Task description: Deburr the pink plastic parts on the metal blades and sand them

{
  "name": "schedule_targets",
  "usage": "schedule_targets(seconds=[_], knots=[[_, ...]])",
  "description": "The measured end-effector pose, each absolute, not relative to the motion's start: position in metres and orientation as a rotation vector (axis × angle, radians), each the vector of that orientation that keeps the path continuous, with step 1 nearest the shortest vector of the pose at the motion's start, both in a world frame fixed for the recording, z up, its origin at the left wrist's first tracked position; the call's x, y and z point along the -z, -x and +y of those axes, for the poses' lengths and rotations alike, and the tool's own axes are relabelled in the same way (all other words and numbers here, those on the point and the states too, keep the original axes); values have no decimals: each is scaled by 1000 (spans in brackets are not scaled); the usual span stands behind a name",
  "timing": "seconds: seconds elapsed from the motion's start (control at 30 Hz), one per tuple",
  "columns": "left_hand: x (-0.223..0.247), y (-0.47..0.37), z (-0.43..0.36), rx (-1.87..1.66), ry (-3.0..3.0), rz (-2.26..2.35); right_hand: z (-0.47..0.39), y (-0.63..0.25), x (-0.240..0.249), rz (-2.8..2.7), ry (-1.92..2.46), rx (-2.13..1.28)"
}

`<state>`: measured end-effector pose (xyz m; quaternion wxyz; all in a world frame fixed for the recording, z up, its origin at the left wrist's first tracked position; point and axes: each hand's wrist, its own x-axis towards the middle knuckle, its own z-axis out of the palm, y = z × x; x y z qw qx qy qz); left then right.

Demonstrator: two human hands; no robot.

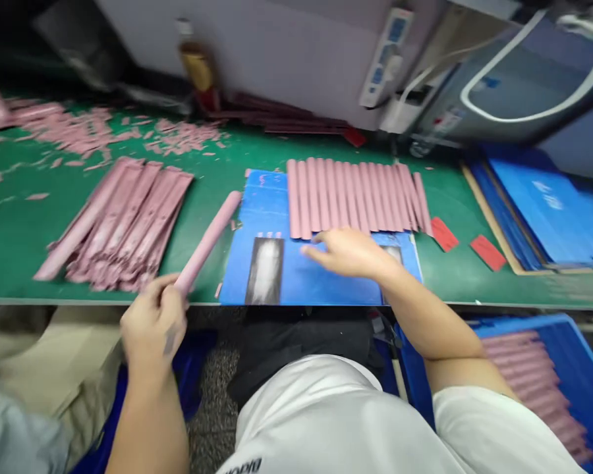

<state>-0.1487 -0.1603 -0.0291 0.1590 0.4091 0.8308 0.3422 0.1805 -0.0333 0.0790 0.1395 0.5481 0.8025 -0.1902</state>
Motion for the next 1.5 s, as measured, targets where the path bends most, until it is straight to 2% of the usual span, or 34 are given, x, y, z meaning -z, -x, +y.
schedule_targets(seconds=[0.1, 0.17, 0.33, 0.5, 0.73, 0.87, 0.93, 0.97, 1.03, 1.07, 1.1, 1.17, 1.27, 1.4, 1.5], knots=[[32, 152, -179, -1176, -934, 2207, -57, -272, -74, 1757, -2260, 234], [32, 141, -180, -1281, -912, 2115, -71, -323, -68, 1510, -2438, 151], [28, 113, -169, -1421, -1064, 1966, -50, -389, -53, 1508, -2769, 182], [35, 106, -186, -1463, -1063, 1952, -13, -419, -45, 1450, -2864, 336], [48, 98, -194, -1517, -1036, 1925, -19, -444, -43, 1715, -2974, 255], [49, 71, -192, -1525, -1007, 1796, -33, -405, -38, 1990, -3033, 111], [48, 47, -195, -1467, -1044, 1629, -46, -356, -26, 2293, -2921, 342], [47, 35, -196, -1425, -1100, 1525, -55, -327, -18, 2490, -2755, 624], [47, 13, -196, -1324, -1254, 1302, -76, -265, -3, 2727, -2294, 1687], [46, 5, -195, -1278, -1345, 1196, -86, -236, 1, 2712, -2089, 2107], [46, 2, -193, -1256, -1445, 1115, -95, -212, 2, 2657, -1932, 2465], [45, 11, -183, -1291, -1671, 1087, -103, -180, -4, 2601, -1835, 2872], [38, 63, -147, -1330, -1994, 1480, -96, -174, -21, 2679, -2002, 2978], [12, 151, -78, -786, -1919, 2334, -81, -198, -22, 2702, -2443, 2576], [-2, 184, -43, -608, -1764, 2518, -79, -207, -9, 2728, -2494, 2317]])
